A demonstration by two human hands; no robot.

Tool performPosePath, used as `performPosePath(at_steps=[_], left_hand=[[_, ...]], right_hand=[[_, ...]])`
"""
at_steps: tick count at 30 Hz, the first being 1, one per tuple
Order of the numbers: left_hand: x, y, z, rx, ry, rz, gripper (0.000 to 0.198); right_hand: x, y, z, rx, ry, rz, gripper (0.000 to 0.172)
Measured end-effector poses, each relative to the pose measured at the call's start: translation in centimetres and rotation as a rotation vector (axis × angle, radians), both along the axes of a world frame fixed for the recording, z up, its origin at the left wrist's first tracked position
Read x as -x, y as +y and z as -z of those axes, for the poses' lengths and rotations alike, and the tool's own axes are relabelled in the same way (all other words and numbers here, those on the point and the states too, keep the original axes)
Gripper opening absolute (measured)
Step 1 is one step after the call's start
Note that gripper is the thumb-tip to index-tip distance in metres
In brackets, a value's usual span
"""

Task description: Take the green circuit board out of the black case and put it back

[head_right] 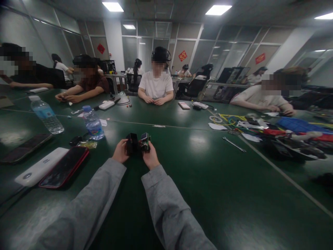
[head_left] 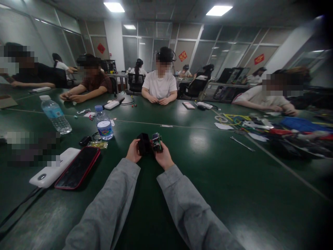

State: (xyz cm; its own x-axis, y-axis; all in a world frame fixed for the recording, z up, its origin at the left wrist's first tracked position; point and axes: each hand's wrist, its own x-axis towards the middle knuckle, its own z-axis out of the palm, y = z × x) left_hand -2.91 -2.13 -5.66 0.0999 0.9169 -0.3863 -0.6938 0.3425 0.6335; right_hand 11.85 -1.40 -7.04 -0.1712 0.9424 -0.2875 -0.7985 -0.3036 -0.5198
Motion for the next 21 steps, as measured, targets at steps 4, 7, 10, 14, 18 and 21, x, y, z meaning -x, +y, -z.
performPosePath(at_steps=[4, 7, 10, 14, 18, 21], left_hand=[[0.0, 0.0, 0.1, -0.034, -0.052, -0.008, 0.022], [0.0, 0.1, 0.3, -0.051, -0.106, -0.014, 0.034], [0.0, 0.3, 0.5, -0.059, -0.104, 0.009, 0.042], [-0.1, 0.6, 1.0, -0.08, -0.082, 0.033, 0.046], [-0.2, 0.9, 1.6, -0.08, -0.096, 0.019, 0.047], [-0.4, 0.9, 1.6, -0.096, -0.116, 0.025, 0.047]], right_hand=[[-0.1, 0.3, 0.0, 0.017, -0.015, 0.06, 0.021], [-0.3, 0.7, -0.5, 0.052, -0.032, 0.145, 0.018], [-0.9, 1.4, -0.9, 0.068, -0.143, 0.233, 0.014], [-2.1, 2.1, -0.6, 0.115, -0.31, 0.301, 0.011], [-2.2, 1.8, -0.9, 0.009, -0.438, 0.427, 0.008], [-1.1, 0.8, -2.2, -0.166, -0.602, 0.45, 0.021]])
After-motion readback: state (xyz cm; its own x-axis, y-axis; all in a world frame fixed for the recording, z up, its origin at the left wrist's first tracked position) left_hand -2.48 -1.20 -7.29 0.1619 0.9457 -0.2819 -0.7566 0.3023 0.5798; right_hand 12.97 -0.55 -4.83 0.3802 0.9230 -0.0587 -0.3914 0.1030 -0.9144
